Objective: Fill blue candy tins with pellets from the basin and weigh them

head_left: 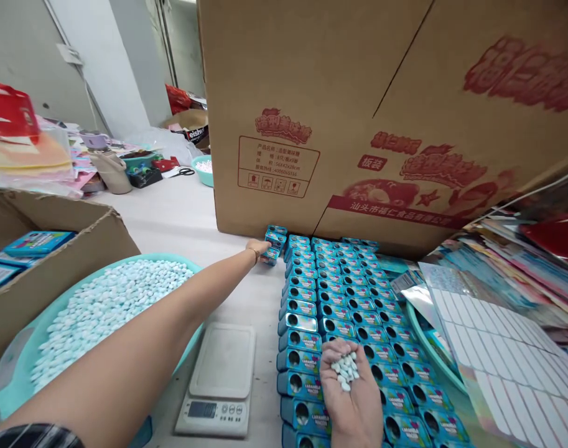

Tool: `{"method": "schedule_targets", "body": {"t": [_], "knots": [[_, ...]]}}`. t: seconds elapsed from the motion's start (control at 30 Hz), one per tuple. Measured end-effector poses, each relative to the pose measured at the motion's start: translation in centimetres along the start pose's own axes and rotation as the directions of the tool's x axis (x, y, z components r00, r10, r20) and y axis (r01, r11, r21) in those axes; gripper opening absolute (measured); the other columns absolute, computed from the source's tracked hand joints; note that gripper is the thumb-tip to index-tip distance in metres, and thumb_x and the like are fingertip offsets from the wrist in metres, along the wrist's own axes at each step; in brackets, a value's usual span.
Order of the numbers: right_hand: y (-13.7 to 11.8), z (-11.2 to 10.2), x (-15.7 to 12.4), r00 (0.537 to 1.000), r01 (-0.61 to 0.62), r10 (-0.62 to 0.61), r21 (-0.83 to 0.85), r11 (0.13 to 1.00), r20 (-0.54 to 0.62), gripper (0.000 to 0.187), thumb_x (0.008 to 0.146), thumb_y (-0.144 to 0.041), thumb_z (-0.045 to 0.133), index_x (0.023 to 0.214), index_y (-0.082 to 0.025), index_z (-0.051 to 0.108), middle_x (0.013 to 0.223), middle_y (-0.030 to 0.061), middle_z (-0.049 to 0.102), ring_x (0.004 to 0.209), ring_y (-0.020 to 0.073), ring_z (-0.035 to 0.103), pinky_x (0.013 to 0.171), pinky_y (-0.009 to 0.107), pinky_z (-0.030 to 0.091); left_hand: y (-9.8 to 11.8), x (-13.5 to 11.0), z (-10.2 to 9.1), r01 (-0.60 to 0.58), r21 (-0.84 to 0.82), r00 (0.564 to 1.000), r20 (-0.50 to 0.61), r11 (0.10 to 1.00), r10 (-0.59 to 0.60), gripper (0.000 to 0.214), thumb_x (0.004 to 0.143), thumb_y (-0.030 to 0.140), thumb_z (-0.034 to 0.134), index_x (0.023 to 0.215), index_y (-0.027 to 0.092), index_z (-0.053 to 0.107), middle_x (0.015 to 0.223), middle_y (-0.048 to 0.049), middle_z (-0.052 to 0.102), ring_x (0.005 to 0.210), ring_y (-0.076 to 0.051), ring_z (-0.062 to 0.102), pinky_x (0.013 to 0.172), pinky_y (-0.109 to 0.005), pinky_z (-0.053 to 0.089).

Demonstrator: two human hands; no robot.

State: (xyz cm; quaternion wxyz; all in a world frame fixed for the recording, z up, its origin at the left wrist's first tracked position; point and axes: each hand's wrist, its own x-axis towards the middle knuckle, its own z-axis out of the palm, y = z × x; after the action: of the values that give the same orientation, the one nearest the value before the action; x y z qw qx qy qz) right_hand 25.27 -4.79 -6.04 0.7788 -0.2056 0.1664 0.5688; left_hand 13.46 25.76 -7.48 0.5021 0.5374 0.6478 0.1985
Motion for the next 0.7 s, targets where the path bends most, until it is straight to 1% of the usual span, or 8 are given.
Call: {"method": "schedule_targets", "body": {"t": [0.07,0.17,0.27,0.37,0.47,0.57,0.63,0.7], "knots": [[-0.1,0.1,0.3,1.000,0.008,-0.008,-0.011,1.000,0.002,0.018,0.075,-0.007,0.060,0.079,-0.020,0.048,0.073,-0.0038,0.048,0.063,0.0083,0.052,0.053,0.020,0.052,0.3,1.1,0.3,-0.020,0.072,1.000,-0.017,0.997,0.022,0.035,0.091,0.035,0.057,0.120,0.014,0.056,0.118,-0.0096,0.060,0.099,-0.021,0.061,0.084,-0.041,0.054],[-0.2,0.2,0.8,1.000,0.008,-0.008,-0.002,1.000,-0.024,0.020,0.074,-0.005,0.060,0.079,-0.019,0.047,0.073,-0.0040,0.046,0.062,0.0078,0.050,0.053,0.019,0.051,0.5,2.4,-0.5,-0.140,0.261,0.984,-0.071,0.955,0.164,0.037,0.091,0.038,0.056,0.120,0.015,0.055,0.120,-0.0099,0.058,0.104,-0.022,0.060,0.087,-0.044,0.052],[-0.4,0.0,1.3,1.000,0.009,-0.009,-0.020,1.000,-0.008,0.021,0.073,-0.004,0.061,0.079,-0.019,0.047,0.074,-0.0039,0.046,0.063,0.0079,0.050,0.053,0.020,0.050,1.0,3.5,-2.0,-0.326,0.446,0.917,-0.067,0.833,0.394,0.037,0.088,0.034,0.059,0.122,0.020,0.056,0.130,-0.0107,0.051,0.122,-0.027,0.049,0.099,-0.043,0.042],[-0.8,-0.2,1.8,1.000,0.026,-0.025,-0.052,0.998,0.010,0.022,0.073,-0.006,0.063,0.077,-0.020,0.047,0.073,-0.0041,0.046,0.063,0.0082,0.050,0.053,0.020,0.050,1.9,4.8,-3.0,-0.530,0.566,0.812,0.126,0.631,0.570,0.031,0.081,0.023,0.064,0.112,0.027,0.063,0.127,-0.0072,0.052,0.126,-0.025,0.044,0.101,-0.034,0.038],[-1.4,-0.4,2.2,0.998,0.052,-0.053,-0.034,0.998,-0.044,0.024,0.071,-0.006,0.065,0.077,-0.020,0.046,0.072,-0.0043,0.044,0.061,0.0083,0.049,0.051,0.020,0.049,2.9,6.4,-3.3,-0.648,0.619,0.728,0.331,0.445,0.600,0.013,0.081,0.024,0.063,0.094,0.024,0.068,0.113,-0.0058,0.059,0.115,-0.023,0.052,0.095,-0.033,0.042],[-1.7,-0.3,2.4,0.993,0.071,-0.071,-0.010,0.997,-0.089,0.025,0.071,-0.006,0.065,0.077,-0.020,0.045,0.072,-0.0042,0.043,0.061,0.0083,0.048,0.050,0.020,0.048,3.4,7.7,-3.7,-0.690,0.651,0.686,0.448,0.317,0.574,0.018,0.088,0.033,0.058,0.095,0.018,0.065,0.107,-0.0065,0.062,0.103,-0.021,0.057,0.090,-0.039,0.045],[-1.6,-0.1,2.5,0.993,0.064,-0.064,0.000,0.998,-0.103,0.024,0.071,-0.006,0.064,0.077,-0.020,0.045,0.072,-0.0042,0.043,0.061,0.0082,0.047,0.050,0.019,0.048,3.5,8.1,-4.1,-0.702,0.665,0.667,0.490,0.254,0.561,0.019,0.091,0.031,0.052,0.098,0.019,0.066,0.104,-0.0065,0.063,0.100,-0.020,0.058,0.087,-0.036,0.046],[-1.2,0.2,2.6,0.992,0.051,-0.048,0.025,0.998,-0.120,0.024,0.072,-0.005,0.063,0.078,-0.020,0.045,0.072,-0.0041,0.043,0.061,0.0081,0.047,0.050,0.019,0.048,3.6,8.1,-4.4,-0.717,0.669,0.643,0.524,0.197,0.559,0.023,0.089,0.022,0.049,0.103,0.025,0.067,0.107,-0.0059,0.062,0.105,-0.021,0.057,0.084,-0.030,0.045]]}}
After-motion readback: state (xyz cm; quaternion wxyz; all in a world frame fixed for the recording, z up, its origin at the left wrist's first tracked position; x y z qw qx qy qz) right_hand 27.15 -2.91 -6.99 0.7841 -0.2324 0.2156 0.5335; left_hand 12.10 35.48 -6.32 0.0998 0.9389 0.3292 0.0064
